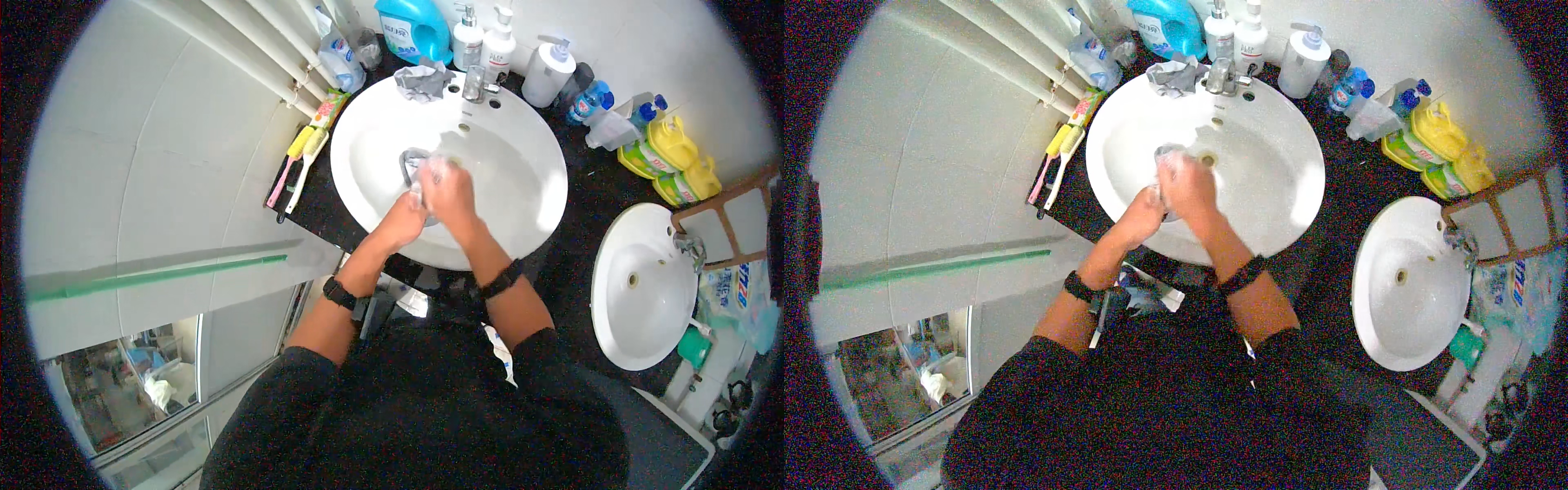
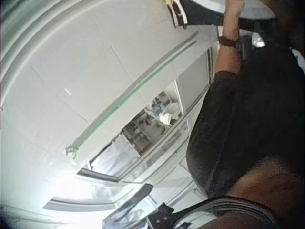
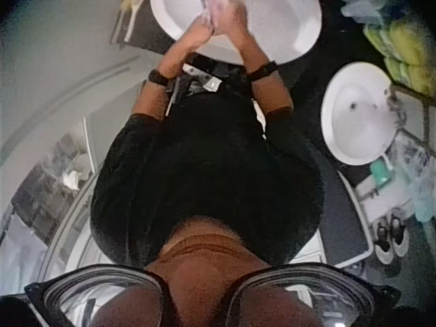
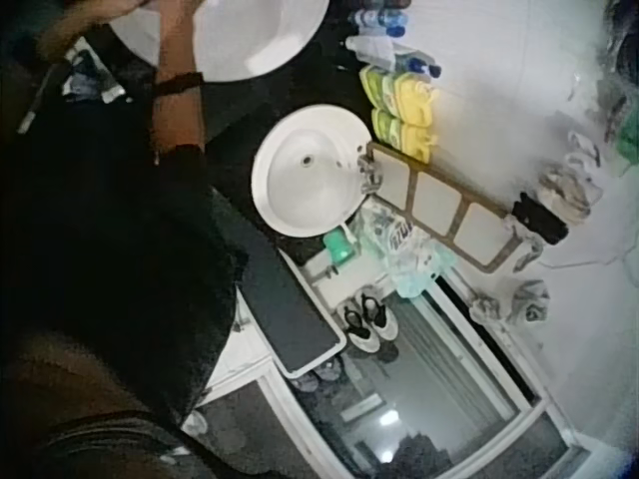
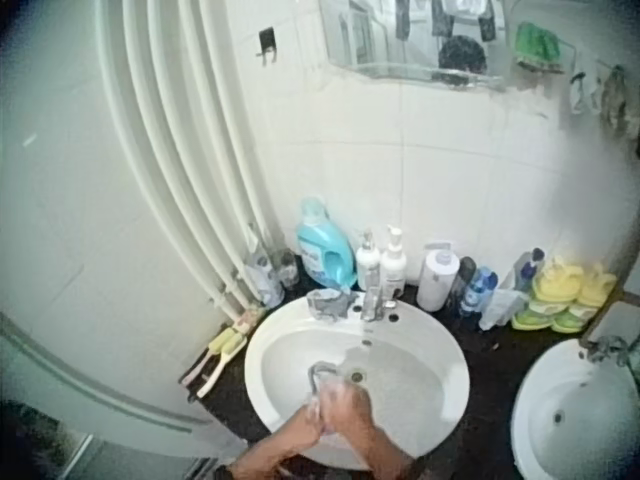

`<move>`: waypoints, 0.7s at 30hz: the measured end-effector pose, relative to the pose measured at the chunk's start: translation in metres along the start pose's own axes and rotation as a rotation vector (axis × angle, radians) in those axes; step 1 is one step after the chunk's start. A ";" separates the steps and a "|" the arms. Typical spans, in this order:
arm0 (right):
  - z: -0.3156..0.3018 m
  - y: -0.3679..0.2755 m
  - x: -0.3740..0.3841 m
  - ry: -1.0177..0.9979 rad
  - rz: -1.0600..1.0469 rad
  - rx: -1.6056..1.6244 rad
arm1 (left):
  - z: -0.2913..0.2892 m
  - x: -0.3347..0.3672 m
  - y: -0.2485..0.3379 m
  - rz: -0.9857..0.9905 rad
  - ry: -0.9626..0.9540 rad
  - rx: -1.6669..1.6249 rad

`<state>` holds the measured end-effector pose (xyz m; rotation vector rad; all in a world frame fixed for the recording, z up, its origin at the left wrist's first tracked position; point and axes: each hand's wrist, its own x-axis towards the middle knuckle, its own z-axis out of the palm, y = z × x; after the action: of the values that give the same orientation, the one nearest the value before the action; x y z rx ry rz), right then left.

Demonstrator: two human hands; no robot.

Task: The recorder is washing two small cloths by hand in a bathroom sink.

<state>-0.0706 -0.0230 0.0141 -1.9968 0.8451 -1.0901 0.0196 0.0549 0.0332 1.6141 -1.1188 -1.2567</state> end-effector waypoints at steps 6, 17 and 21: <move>0.006 -0.015 -0.007 -0.033 0.197 0.111 | 0.002 -0.006 -0.006 0.044 0.081 -0.027; -0.001 -0.009 -0.008 -0.009 0.354 -0.026 | 0.004 -0.010 -0.008 -0.172 0.150 -0.301; 0.005 -0.017 -0.007 0.023 0.009 0.011 | 0.012 -0.012 -0.004 -0.050 0.124 -0.164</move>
<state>-0.0658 -0.0064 0.0227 -1.9735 0.8571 -1.1119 0.0076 0.0668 0.0304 1.5817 -0.8814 -1.2295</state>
